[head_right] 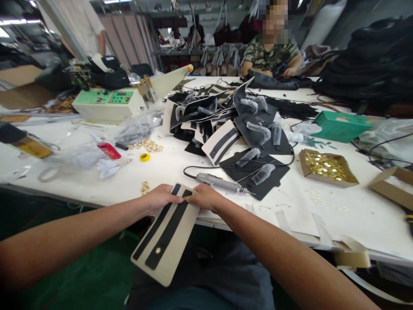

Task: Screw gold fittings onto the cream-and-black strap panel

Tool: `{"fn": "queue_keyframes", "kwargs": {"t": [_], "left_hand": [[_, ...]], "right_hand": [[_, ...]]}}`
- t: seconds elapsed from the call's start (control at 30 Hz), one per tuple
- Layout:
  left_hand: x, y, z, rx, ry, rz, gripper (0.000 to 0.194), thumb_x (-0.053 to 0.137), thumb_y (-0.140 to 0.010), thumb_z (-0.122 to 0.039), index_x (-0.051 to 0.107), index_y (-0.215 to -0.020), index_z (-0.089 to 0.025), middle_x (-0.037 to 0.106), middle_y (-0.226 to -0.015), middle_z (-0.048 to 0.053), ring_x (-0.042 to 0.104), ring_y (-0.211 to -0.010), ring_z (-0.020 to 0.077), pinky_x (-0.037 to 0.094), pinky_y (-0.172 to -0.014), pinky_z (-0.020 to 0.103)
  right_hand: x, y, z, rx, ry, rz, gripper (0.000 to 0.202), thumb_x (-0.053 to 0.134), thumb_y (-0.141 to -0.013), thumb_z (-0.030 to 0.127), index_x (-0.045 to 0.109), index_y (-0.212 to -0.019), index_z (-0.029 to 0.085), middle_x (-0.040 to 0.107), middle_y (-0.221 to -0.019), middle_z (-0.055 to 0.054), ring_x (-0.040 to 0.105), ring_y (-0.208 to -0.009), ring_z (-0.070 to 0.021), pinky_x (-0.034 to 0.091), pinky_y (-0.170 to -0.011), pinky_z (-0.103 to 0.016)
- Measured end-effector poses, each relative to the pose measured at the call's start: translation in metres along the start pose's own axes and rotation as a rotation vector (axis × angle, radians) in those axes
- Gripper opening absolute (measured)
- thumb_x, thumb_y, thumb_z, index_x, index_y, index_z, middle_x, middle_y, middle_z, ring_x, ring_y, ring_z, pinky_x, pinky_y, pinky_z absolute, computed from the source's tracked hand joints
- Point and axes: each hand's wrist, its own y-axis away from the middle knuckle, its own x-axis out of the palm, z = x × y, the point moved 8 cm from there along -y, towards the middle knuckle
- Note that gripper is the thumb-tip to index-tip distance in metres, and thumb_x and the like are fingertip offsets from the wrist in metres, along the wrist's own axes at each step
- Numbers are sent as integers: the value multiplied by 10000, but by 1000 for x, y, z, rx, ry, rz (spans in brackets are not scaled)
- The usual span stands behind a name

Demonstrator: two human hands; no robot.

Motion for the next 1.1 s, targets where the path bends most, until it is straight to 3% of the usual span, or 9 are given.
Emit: {"fn": "queue_keyframes", "kwargs": {"t": [0.3, 0.67, 0.8, 0.87, 0.93, 0.97, 1.1], "left_hand": [[0, -11, -7, -36, -73, -14, 134, 788, -630, -121, 698, -718, -166, 735, -656, 15, 699, -607, 208, 568, -612, 297], [-1, -23, -18, 4, -335, -3, 97, 761, -655, -169, 721, -743, -173, 728, -653, 26, 725, -652, 261, 562, -598, 316], [-7, -18, -28, 176, -515, -73, 192, 833, -645, -229, 755, -810, -170, 739, -751, 46, 736, -793, 296, 571, -716, 343], [-13, -9, -30, 281, -577, -168, 425, 862, -667, -284, 760, -1068, -187, 756, -990, 75, 720, -968, 319, 568, -864, 390], [-16, 2, -30, 429, -622, -260, 645, 850, -724, -298, 659, -1337, -235, 680, -1288, 96, 656, -1170, 313, 519, -1028, 425], [-14, 8, -31, 535, -653, -289, 667, 840, -753, -288, 629, -1385, -254, 628, -1384, 96, 614, -1245, 303, 486, -1087, 431], [2, 24, -29, 923, -795, -293, 306, 801, -856, -296, 774, -1158, -261, 665, -1363, 71, 557, -1282, 289, 469, -1115, 454]], "right_hand": [[-5, -4, 0, 68, 84, -104, 100, 713, -822, 202, 697, -743, 143, 699, -690, -55, 644, -599, -176, 483, -483, -228], [-12, -9, -11, 92, 90, -199, 127, 791, -776, 220, 689, -823, 160, 704, -738, -48, 675, -651, -192, 516, -494, -229], [-11, -10, -10, 81, 70, -191, 114, 770, -786, 206, 667, -778, 158, 675, -704, -35, 648, -618, -175, 507, -485, -228], [-11, -10, -10, 73, 69, -192, 122, 775, -778, 212, 665, -772, 160, 671, -698, -30, 635, -605, -166, 492, -484, -226], [-12, -11, -12, 67, 75, -199, 128, 783, -765, 224, 672, -783, 162, 671, -692, -24, 623, -596, -162, 472, -480, -226], [-12, -12, -13, 64, 79, -200, 128, 782, -761, 231, 678, -793, 163, 670, -690, -22, 620, -598, -162, 461, -478, -225], [-12, -16, -16, 57, 87, -182, 151, 766, -753, 258, 695, -845, 162, 667, -692, -15, 622, -621, -157, 430, -476, -211]]}}
